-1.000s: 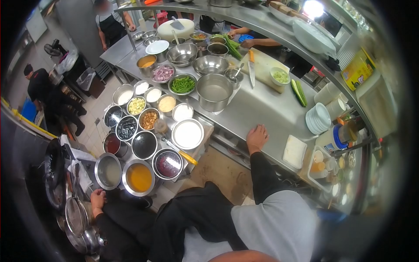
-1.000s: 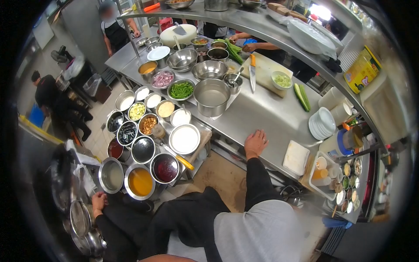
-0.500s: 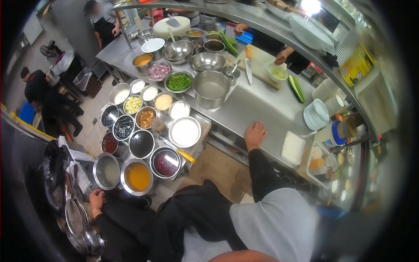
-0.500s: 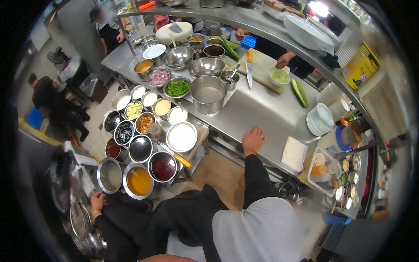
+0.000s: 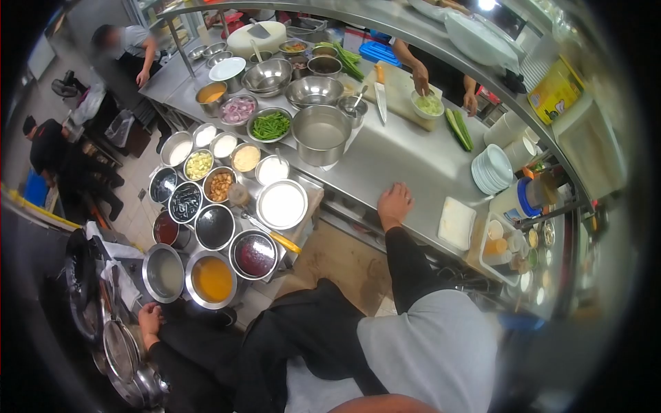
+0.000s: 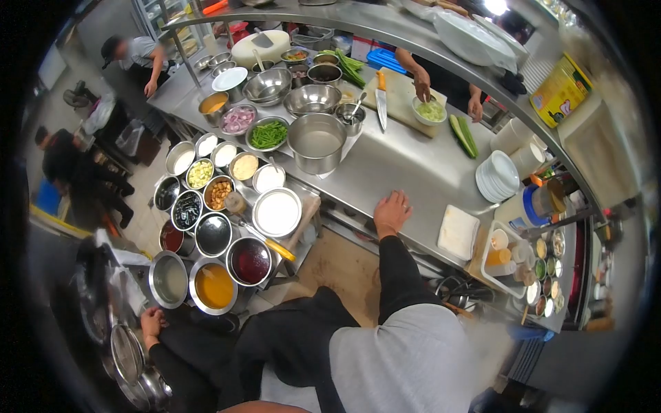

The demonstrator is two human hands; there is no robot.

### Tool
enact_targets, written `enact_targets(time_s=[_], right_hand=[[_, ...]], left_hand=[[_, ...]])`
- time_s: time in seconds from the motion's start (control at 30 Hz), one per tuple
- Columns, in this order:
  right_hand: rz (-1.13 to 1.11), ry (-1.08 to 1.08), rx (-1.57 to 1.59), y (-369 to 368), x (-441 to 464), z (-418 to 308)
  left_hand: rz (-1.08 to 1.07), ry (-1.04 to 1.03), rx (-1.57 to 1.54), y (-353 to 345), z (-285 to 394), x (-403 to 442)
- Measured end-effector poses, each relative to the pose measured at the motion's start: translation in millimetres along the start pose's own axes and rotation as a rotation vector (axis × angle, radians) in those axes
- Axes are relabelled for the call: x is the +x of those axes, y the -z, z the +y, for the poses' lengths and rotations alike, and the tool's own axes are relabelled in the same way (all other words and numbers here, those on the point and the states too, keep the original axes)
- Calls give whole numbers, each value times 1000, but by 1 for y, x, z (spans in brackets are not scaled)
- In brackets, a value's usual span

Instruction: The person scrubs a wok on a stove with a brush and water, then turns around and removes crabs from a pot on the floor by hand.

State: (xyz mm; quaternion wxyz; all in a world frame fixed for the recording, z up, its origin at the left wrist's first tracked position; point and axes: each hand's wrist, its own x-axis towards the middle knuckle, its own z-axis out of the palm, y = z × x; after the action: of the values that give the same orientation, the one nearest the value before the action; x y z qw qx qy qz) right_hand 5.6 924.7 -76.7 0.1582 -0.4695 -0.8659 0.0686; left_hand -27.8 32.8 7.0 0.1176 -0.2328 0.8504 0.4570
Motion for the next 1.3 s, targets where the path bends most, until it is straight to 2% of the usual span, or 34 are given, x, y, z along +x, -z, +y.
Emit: enact_targets(time_s=[0.5, 0.63, 0.7, 0.77, 0.87, 1.1, 1.17, 1.3], right_hand=[[28, 2, -7, -1, -1, 3], [8, 30, -48, -2, 1, 2], [81, 66, -58, -13, 1, 5], [17, 23, -23, -4, 2, 1], [75, 56, -22, -7, 0, 3], [31, 58, -40, -3, 1, 2], [-1, 76, -46, 2, -1, -1], [48, 91, -25, -2, -3, 3]], left_hand=[[18, 36, 72, -2, 11, -8], [70, 16, 111, -6, 15, -15], [116, 18, 128, -6, 22, -23], [68, 1, 124, -12, 38, -33], [98, 13, 129, -12, 26, -26], [164, 14, 143, -14, 33, -33], [126, -32, 251, -15, 42, -41], [131, -25, 261, -15, 43, -41]])
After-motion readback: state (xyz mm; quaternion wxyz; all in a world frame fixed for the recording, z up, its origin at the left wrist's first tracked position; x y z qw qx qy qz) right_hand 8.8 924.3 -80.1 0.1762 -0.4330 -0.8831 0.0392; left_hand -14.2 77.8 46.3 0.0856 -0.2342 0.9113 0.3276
